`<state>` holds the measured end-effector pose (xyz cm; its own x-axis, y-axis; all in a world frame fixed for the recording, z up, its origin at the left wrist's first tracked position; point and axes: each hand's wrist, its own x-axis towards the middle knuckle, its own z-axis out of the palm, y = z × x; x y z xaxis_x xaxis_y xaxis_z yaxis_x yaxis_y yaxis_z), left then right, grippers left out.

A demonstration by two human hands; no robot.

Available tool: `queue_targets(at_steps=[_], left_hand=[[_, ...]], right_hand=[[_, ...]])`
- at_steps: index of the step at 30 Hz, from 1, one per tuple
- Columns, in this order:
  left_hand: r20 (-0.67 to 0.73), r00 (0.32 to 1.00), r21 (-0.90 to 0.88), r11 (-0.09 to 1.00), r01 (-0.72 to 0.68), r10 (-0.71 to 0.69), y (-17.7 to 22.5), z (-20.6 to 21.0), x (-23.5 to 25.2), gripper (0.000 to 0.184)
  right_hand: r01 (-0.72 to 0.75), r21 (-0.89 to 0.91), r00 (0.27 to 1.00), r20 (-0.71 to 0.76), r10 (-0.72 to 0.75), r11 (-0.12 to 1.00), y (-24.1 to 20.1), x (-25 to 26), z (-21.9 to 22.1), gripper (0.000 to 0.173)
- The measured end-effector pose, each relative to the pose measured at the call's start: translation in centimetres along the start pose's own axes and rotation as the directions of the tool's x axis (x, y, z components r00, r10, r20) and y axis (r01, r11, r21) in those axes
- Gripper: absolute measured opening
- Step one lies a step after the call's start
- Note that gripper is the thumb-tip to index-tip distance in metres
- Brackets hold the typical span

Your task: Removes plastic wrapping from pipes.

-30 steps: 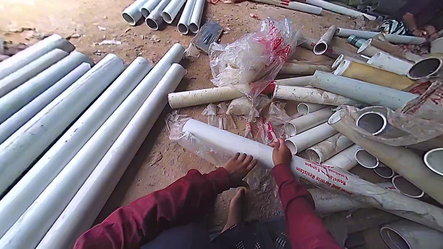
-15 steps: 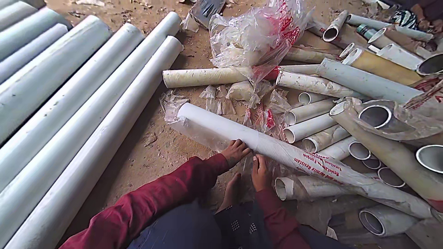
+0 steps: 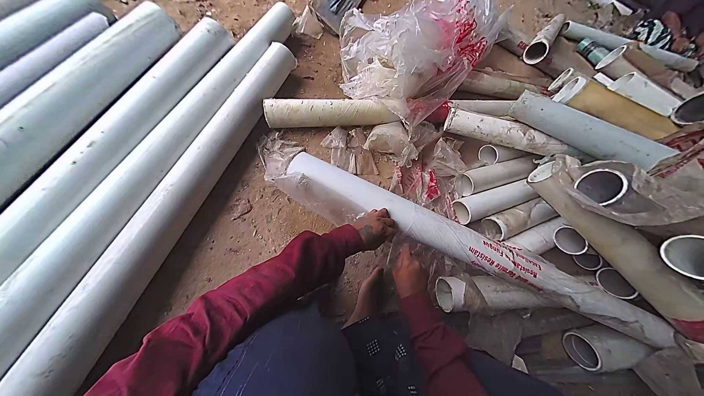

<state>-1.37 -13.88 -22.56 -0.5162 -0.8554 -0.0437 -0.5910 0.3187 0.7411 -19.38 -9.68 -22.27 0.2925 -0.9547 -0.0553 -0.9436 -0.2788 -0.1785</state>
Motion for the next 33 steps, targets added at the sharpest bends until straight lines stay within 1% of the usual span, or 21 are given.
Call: queue_targets(at_steps=[4, 5, 6, 8, 9, 10, 11, 12, 13, 14, 16, 18, 20, 22, 24, 25, 27, 28, 31, 32, 33], left_hand=[[-0.04, 0.994, 0.151, 0.984, -0.096, 0.103, -0.7, 1.3, -2.0, 0.021], [-0.102, 0.974, 0.263, 0.95, -0.169, 0.201, -1.3, 2.2, -2.5, 0.022], [-0.174, 0.929, 0.407, 0.883, -0.235, 0.327, -2.1, 3.3, -2.8, 0.027], [-0.266, 0.833, 0.61, 0.754, -0.245, 0.486, -3.1, 5.1, -2.7, 0.041], [-0.296, 0.796, 0.668, 0.71, -0.222, 0.527, -3.4, 5.8, -2.3, 0.04], [-0.309, 0.796, 0.693, 0.697, -0.187, 0.521, -3.2, 6.3, -2.1, 0.035], [-0.295, 0.83, 0.691, 0.705, -0.156, 0.473, -2.8, 6.4, -2.1, 0.039], [-0.278, 0.874, 0.667, 0.735, -0.123, 0.399, -2.0, 6.1, -1.9, 0.05], [-0.286, 0.889, 0.672, 0.736, -0.08, 0.357, -1.3, 5.9, -1.4, 0.058], [-0.282, 0.9, 0.703, 0.71, -0.042, 0.333, -0.5, 5.6, -0.7, 0.053], [-0.213, 0.956, 0.736, 0.676, 0.02, 0.203, 1.4, 5.0, 0.4, 0.025], [-0.126, 0.99, 0.711, 0.701, 0.051, 0.056, 2.8, 4.4, 0.7, 0.028], [-0.1, 0.995, 0.636, 0.767, 0.085, -0.027, 3.5, 3.1, 0.8, 0.025], [-0.022, 0.985, 0.542, 0.826, 0.158, -0.174, 5.1, 1.7, 1.0, 0.024], [0.004, 0.973, 0.478, 0.855, 0.201, -0.23, 6.9, 0.9, 0.6, 0.023], [0.025, 0.963, 0.451, 0.863, 0.228, -0.267, 8.0, 0.2, 0.1, 0.024], [0.067, 0.943, 0.423, 0.865, 0.269, -0.326, 10.0, -1.6, -0.9, 0.023], [0.044, 0.947, 0.43, 0.862, 0.27, -0.319, 10.4, -2.2, -1.1, 0.019], [0.103, 0.897, 0.396, 0.845, 0.359, -0.43, 10.1, -3.2, -0.8, 0.018], [0.104, 0.892, 0.347, 0.857, 0.382, -0.439, 9.8, -3.1, -1.1, 0.019], [0.085, 0.899, 0.293, 0.874, 0.389, -0.429, 9.3, -2.8, -1.5, 0.019]], right_hand=[[-0.042, 0.07, 0.997, 0.064, 0.037, 0.997, -0.3, -0.4, -1.0, 0.03], [-0.045, 0.121, 0.998, -0.027, 0.049, 0.992, -0.1, -0.3, -1.5, 0.028], [-0.01, 0.142, 0.977, -0.21, 0.04, 0.99, 0.3, 0.2, -1.9, 0.025], [0.079, 0.061, 0.82, -0.572, -0.03, 0.995, 1.9, 2.6, -2.5, 0.022], [0.107, 0.021, 0.765, -0.64, -0.069, 0.994, 2.9, 4.1, -2.8, 0.02], [0.123, 0.007, 0.769, -0.633, -0.091, 0.992, 3.8, 5.6, -3.1, 0.019], [0.126, 0.032, 0.823, -0.562, -0.087, 0.991, 4.3, 6.9, -3.0, 0.019], [0.125, 0.074, 0.885, -0.46, -0.077, 0.989, 4.6, 8.1, -2.8, 0.022], [0.125, 0.107, 0.925, -0.372, -0.077, 0.986, 4.8, 9.0, -2.5, 0.024], [0.135, 0.12, 0.939, -0.331, -0.089, 0.984, 4.9, 9.6, -2.0, 0.026], [0.15, 0.114, 0.927, -0.362, -0.099, 0.982, 4.9, 10.0, -1.0, 0.028], [0.133, 0.124, 0.927, -0.366, -0.079, 0.983, 4.5, 10.0, -0.6, 0.029], [0.135, 0.108, 0.933, -0.349, -0.09, 0.985, 4.1, 10.7, -1.0, 0.031], [0.104, 0.087, 0.963, -0.257, -0.078, 0.991, 4.0, 10.9, -2.1, 0.033], [0.031, 0.112, 0.997, -0.08, -0.022, 0.993, 3.6, 10.7, -3.5, 0.037], [-0.037, 0.129, 0.997, 0.079, 0.027, 0.991, 3.1, 10.7, -4.6, 0.04], [-0.143, 0.103, 0.919, 0.383, 0.093, 0.984, 2.3, 11.3, -6.4, 0.044], [-0.156, 0.091, 0.889, 0.448, 0.1, 0.984, 2.2, 11.5, -6.5, 0.045], [-0.137, 0.106, 0.889, 0.452, 0.075, 0.985, 2.0, 10.7, -5.4, 0.042], [-0.136, 0.145, 0.926, 0.371, 0.074, 0.98, 2.0, 10.0, -5.2, 0.04], [-0.127, 0.214, 0.976, 0.202, 0.083, 0.969, 2.2, 9.3, -4.8, 0.036]])
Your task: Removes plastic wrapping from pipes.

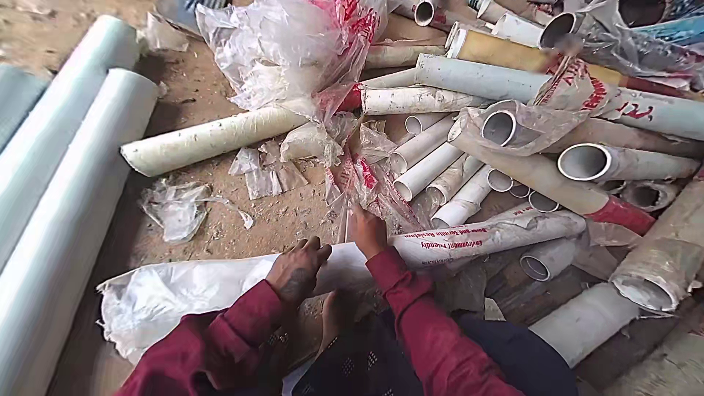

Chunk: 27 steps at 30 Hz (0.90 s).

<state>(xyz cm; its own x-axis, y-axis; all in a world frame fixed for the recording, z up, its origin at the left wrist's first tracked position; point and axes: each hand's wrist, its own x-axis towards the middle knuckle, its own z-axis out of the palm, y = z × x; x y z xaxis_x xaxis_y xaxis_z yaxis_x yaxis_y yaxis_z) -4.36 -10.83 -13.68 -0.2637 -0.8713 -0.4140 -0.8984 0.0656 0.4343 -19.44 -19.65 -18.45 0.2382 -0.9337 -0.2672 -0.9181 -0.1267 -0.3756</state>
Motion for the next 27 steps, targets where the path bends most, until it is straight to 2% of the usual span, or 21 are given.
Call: queue_targets(at_steps=[1, 2, 4, 6, 8, 9, 10, 12, 13, 15, 17, 20, 24, 27], left_hand=[[-0.03, 0.999, -0.064, 0.998, -0.018, 0.016, -0.6, 0.4, -0.2, 0.02], [-0.061, 0.998, -0.124, 0.991, -0.039, 0.031, -1.1, 0.8, -0.3, 0.021], [-0.138, 0.989, -0.223, 0.972, -0.081, 0.051, -2.0, 1.6, -0.4, 0.026], [-0.199, 0.978, -0.254, 0.96, -0.116, 0.066, -2.6, 2.3, -0.4, 0.043], [-0.201, 0.976, -0.227, 0.966, -0.125, 0.079, -2.4, 2.4, -0.1, 0.072], [-0.197, 0.976, -0.207, 0.969, -0.132, 0.091, -2.3, 2.4, 0.0, 0.079], [-0.181, 0.978, -0.192, 0.972, -0.139, 0.104, -2.3, 2.5, 0.1, 0.079], [-0.125, 0.984, -0.21, 0.966, -0.15, 0.125, -2.7, 2.9, 0.4, 0.06], [-0.142, 0.979, -0.236, 0.956, -0.177, 0.146, -3.0, 3.4, 0.5, 0.049], [-0.297, 0.931, -0.28, 0.912, -0.299, 0.214, -3.8, 4.9, 0.5, 0.028], [-0.471, 0.833, -0.265, 0.855, -0.446, 0.289, -4.5, 6.4, 0.6, 0.015], [-0.61, 0.696, -0.154, 0.805, -0.573, 0.379, -5.2, 7.7, 1.1, 0.011], [-0.628, 0.632, -0.065, 0.778, -0.624, 0.455, -5.7, 7.8, 1.4, 0.01], [-0.631, 0.605, -0.018, 0.771, -0.636, 0.485, -5.9, 7.8, 1.6, 0.01]], right_hand=[[0.051, 0.085, 0.976, -0.217, -0.032, 0.995, 0.6, -0.5, 0.6, 0.031], [0.099, 0.163, 0.929, -0.37, -0.033, 0.982, 1.3, -1.1, 0.8, 0.028], [0.148, 0.311, 0.871, -0.49, 0.025, 0.939, 2.5, -2.7, 0.8, 0.027], [0.101, 0.428, 0.888, -0.445, 0.113, 0.898, 2.9, -4.8, 1.3, 0.029], [0.012, 0.479, 0.94, -0.306, 0.154, 0.878, 2.3, -6.4, 1.4, 0.029], [0.005, 0.475, 0.954, -0.267, 0.139, 0.88, 2.0, -7.0, 1.5, 0.028], [0.014, 0.466, 0.963, -0.243, 0.113, 0.884, 1.6, -7.6, 1.5, 0.027], [0.039, 0.433, 0.974, -0.217, 0.062, 0.901, 1.0, -8.8, 1.2, 0.026], [0.045, 0.407, 0.977, -0.207, 0.044, 0.912, 0.7, -9.5, 1.1, 0.026], [0.056, 0.334, 0.98, -0.199, 0.012, 0.941, 0.2, -10.6, 0.8, 0.026], [0.064, 0.249, 0.982, -0.189, -0.016, 0.966, 0.1, -11.3, 1.1, 0.024], [0.067, 0.159, 0.983, -0.179, -0.038, 0.985, -0.4, -11.6, 1.7, 0.026], [0.117, 0.005, 0.963, -0.245, -0.113, 0.993, -1.1, -11.7, 2.4, 0.024], [0.046, -0.077, 0.988, -0.143, -0.057, 0.996, -2.0, -12.0, 1.5, 0.026]])
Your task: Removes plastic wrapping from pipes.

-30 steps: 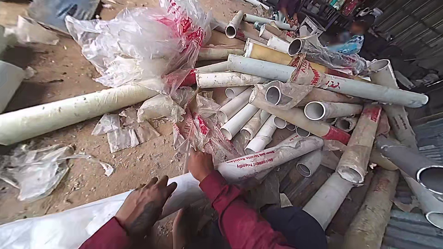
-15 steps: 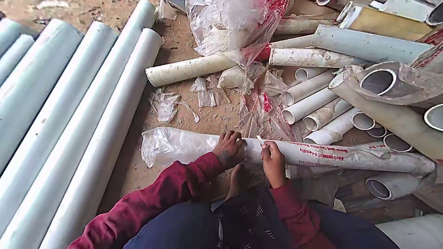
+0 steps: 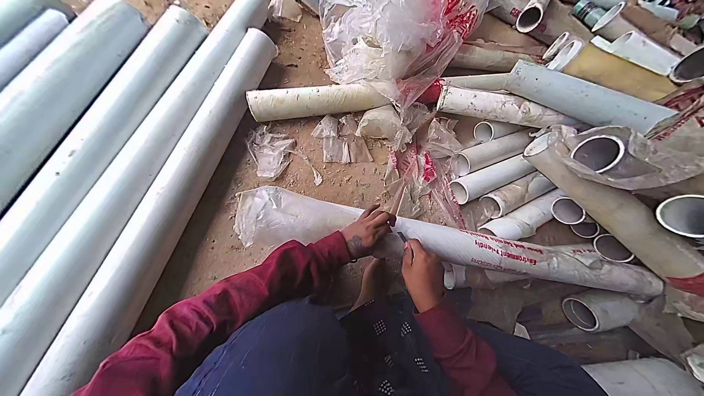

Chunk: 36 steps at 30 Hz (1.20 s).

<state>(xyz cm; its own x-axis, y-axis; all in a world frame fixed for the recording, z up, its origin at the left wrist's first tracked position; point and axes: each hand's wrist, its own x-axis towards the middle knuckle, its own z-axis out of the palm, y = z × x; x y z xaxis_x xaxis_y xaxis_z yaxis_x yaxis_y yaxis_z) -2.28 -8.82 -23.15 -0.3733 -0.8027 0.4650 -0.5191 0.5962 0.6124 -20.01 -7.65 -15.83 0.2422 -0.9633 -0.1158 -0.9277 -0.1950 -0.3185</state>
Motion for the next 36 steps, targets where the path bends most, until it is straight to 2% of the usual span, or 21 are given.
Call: queue_targets(at_steps=[2, 5, 6, 7, 8, 9, 10, 11, 12, 13, 14, 15, 16, 19, 21, 23, 25, 29, 33, 36], left_hand=[[-0.013, 0.999, -0.004, 0.999, -0.034, 0.034, -0.3, 0.0, -0.1, 0.011], [-0.042, 0.995, -0.027, 0.996, -0.088, 0.087, -0.9, -0.1, -0.1, 0.01], [-0.049, 0.994, -0.04, 0.995, -0.097, 0.095, -1.2, -0.1, 0.0, 0.009], [-0.056, 0.994, -0.056, 0.994, -0.096, 0.093, -1.4, -0.2, 0.1, 0.009], [-0.059, 0.995, -0.081, 0.993, -0.091, 0.086, -1.5, -0.2, 0.1, 0.01], [-0.053, 0.996, -0.114, 0.99, -0.084, 0.078, -1.6, -0.4, 0.3, 0.011], [-0.046, 0.996, -0.128, 0.988, -0.083, 0.078, -2.1, -0.6, 0.6, 0.012], [-0.034, 0.997, -0.135, 0.988, -0.08, 0.076, -2.5, -0.9, 0.9, 0.014], [-0.01, 0.997, -0.125, 0.989, -0.073, 0.073, -2.7, -1.1, 0.9, 0.018], [0.043, 0.997, -0.091, 0.994, -0.059, 0.063, -2.4, -1.2, 0.8, 0.025], [0.109, 0.993, -0.036, 0.998, -0.049, 0.053, -2.0, -1.4, 0.6, 0.034], [0.161, 0.986, 0.039, 0.997, -0.06, 0.053, -1.8, -1.5, 0.6, 0.039], [0.177, 0.982, 0.114, 0.99, -0.081, 0.06, -1.7, -1.4, 0.6, 0.04], [0.103, 0.986, 0.285, 0.946, -0.156, 0.132, -1.0, -0.6, -0.3, 0.019], [0.081, 0.986, 0.333, 0.929, -0.165, 0.146, -0.9, -0.9, -0.8, 0.019], [0.09, 0.989, 0.327, 0.935, -0.14, 0.116, -1.0, -1.3, -1.0, 0.021], [0.088, 0.992, 0.316, 0.942, -0.111, 0.088, -1.1, -1.6, -0.6, 0.023], [0.074, 0.996, 0.316, 0.946, -0.071, 0.051, -1.5, -2.2, -0.7, 0.021], [0.045, 0.999, 0.246, 0.969, 0.006, -0.018, -0.4, -3.4, -1.6, 0.019], [0.08, 0.994, 0.229, 0.972, 0.051, -0.071, 1.0, -4.1, -2.1, 0.022]], right_hand=[[-0.037, -0.024, 0.996, 0.078, 0.039, 0.999, -0.4, -0.2, -0.8, 0.027], [-0.03, -0.04, 0.996, 0.078, 0.033, 0.999, -0.1, -1.3, -0.1, 0.026], [-0.031, -0.074, 0.992, 0.119, 0.039, 0.997, 0.1, -1.8, 0.3, 0.026], [-0.067, -0.137, 0.959, 0.264, 0.102, 0.988, 0.1, -2.3, 0.6, 0.029], [-0.112, -0.215, 0.863, 0.462, 0.202, 0.97, 0.1, -2.6, 0.8, 0.034], [-0.123, -0.26, 0.776, 0.577, 0.257, 0.958, 0.3, -3.0, 1.1, 0.036], [-0.141, -0.241, 0.768, 0.585, 0.26, 0.96, 0.6, -3.3, 1.3, 0.036], [-0.147, -0.173, 0.85, 0.482, 0.213, 0.974, 1.0, -3.5, 1.1, 0.034], [-0.1, -0.075, 0.961, 0.252, 0.116, 0.992, 1.6, -3.6, 0.9, 0.031], [0.009, -0.026, 0.998, -0.061, -0.01, 1.0, 2.5, -3.1, 1.1, 0.027], [0.097, -0.042, 0.943, -0.317, -0.105, 0.994, 3.4, -1.6, 1.3, 0.026], [0.149, -0.067, 0.867, -0.47, -0.163, 0.987, 4.2, 0.4, 1.6, 0.027], [0.188, -0.085, 0.817, -0.539, -0.204, 0.978, 5.0, 2.6, 2.2, 0.028], [0.253, -0.133, 0.793, -0.538, -0.285, 0.958, 6.7, 7.0, 4.8, 0.026], [0.265, -0.102, 0.802, -0.529, -0.278, 0.959, 6.6, 8.8, 5.4, 0.028], [0.215, -0.048, 0.874, -0.437, -0.214, 0.976, 6.3, 9.7, 4.9, 0.028], [0.157, -0.042, 0.914, -0.372, -0.161, 0.987, 5.9, 10.7, 4.2, 0.029], [0.069, -0.063, 0.934, -0.347, -0.087, 0.996, 5.3, 12.7, 3.7, 0.027], [-0.038, -0.021, 0.978, -0.204, 0.033, 0.999, 4.3, 14.2, 2.2, 0.033], [-0.023, -0.001, 0.973, -0.23, 0.022, 1.0, 4.4, 13.9, 2.5, 0.033]])
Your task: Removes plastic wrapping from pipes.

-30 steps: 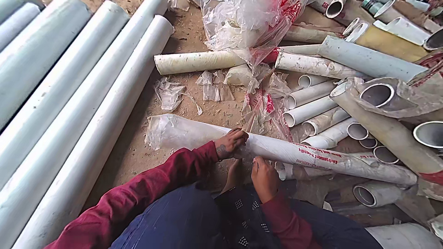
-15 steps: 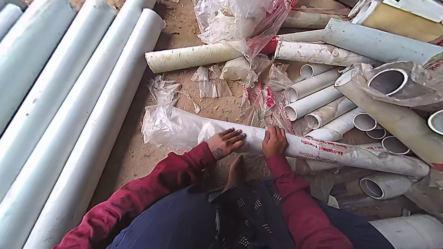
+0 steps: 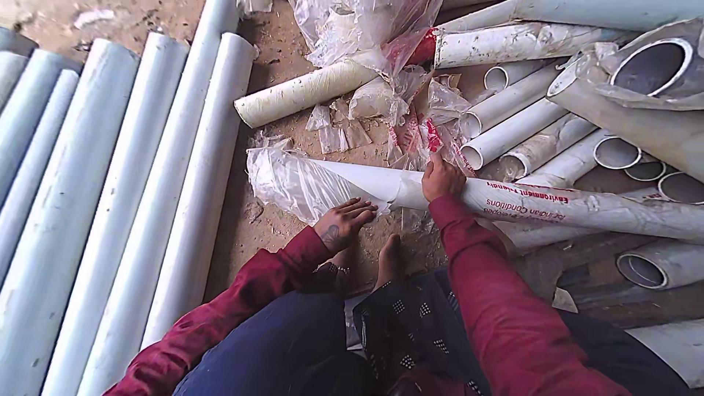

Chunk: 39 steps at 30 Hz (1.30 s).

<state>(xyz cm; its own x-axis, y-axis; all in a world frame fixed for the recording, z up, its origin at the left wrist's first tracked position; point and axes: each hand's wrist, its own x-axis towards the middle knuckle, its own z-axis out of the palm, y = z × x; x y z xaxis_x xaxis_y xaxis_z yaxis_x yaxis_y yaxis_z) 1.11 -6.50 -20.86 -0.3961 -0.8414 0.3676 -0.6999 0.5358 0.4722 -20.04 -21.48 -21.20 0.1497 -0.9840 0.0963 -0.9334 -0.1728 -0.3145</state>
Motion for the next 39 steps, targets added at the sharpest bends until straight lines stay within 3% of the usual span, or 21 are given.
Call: queue_targets(at_steps=[3, 5, 8, 9, 11, 13, 15, 17, 27, 30, 34, 37, 39], left_hand=[[0.044, 0.995, -0.023, 0.995, 0.095, -0.094, 0.2, -0.4, 0.4, 0.029], [0.106, 0.976, 0.015, 0.982, 0.189, -0.189, 0.2, -0.1, 1.0, 0.048], [0.139, 0.956, 0.068, 0.965, 0.253, -0.26, -0.2, 1.6, 2.5, 0.063], [0.129, 0.955, 0.061, 0.964, 0.26, -0.266, -0.3, 2.2, 2.8, 0.06], [0.035, 0.98, 0.034, 0.98, 0.194, -0.195, -1.1, 3.4, 2.7, 0.032], [-0.101, 0.992, 0.014, 0.997, 0.071, -0.07, -2.4, 4.3, 2.8, 0.006], [-0.196, 0.98, -0.01, 1.0, -0.023, 0.021, -3.9, 4.9, 3.2, 0.004], [-0.228, 0.971, -0.059, 0.995, -0.087, 0.071, -4.9, 4.9, 3.6, 0.007], [-0.107, 0.991, -0.211, 0.972, -0.107, 0.086, -5.5, 4.0, 3.9, 0.008], [-0.072, 0.995, -0.312, 0.946, -0.092, 0.073, -5.4, 3.1, 4.2, 0.005], [-0.007, 0.996, -0.503, 0.86, -0.079, 0.087, -5.8, 1.8, 4.8, 0.021], [0.017, 1.0, -0.539, 0.842, -0.013, 0.026, -5.6, 1.6, 4.2, 0.019], [0.019, 1.0, -0.49, 0.872, 0.006, 0.004, -5.6, 1.6, 3.4, 0.017]], right_hand=[[0.008, 0.027, 0.999, -0.041, -0.007, 1.0, 0.3, -0.2, 0.1, 0.031], [0.0, 0.068, 0.998, -0.066, 0.004, 0.998, 0.6, 0.0, 0.3, 0.031], [0.054, 0.268, 0.981, -0.192, -0.002, 0.962, 1.3, -1.0, 0.6, 0.032], [0.114, 0.324, 0.96, -0.281, -0.019, 0.939, 1.4, -2.1, 0.6, 0.031], [0.209, 0.338, 0.912, -0.405, -0.059, 0.917, 0.8, -5.1, 0.2, 0.03], [0.192, 0.334, 0.951, -0.294, -0.091, 0.923, -0.4, -8.5, -0.3, 0.03], [0.183, 0.264, 0.973, -0.184, -0.136, 0.947, -1.5, -11.0, 0.0, 0.029], [0.22, 0.188, 0.968, -0.167, -0.19, 0.957, -2.0, -11.8, 0.6, 0.028], [0.298, -0.006, 0.948, -0.112, -0.297, 0.954, -4.0, -10.7, 1.0, 0.023], [0.257, -0.041, 0.966, -0.002, -0.258, 0.965, -4.6, -11.4, 0.1, 0.023], [0.171, -0.024, 0.975, 0.149, -0.166, 0.985, -4.6, -13.1, -0.2, 0.024], [0.133, 0.082, 0.985, 0.099, -0.14, 0.988, -4.4, -13.3, -0.9, 0.023], [0.152, 0.13, 0.988, -0.03, -0.15, 0.98, -4.7, -13.0, -0.9, 0.022]])
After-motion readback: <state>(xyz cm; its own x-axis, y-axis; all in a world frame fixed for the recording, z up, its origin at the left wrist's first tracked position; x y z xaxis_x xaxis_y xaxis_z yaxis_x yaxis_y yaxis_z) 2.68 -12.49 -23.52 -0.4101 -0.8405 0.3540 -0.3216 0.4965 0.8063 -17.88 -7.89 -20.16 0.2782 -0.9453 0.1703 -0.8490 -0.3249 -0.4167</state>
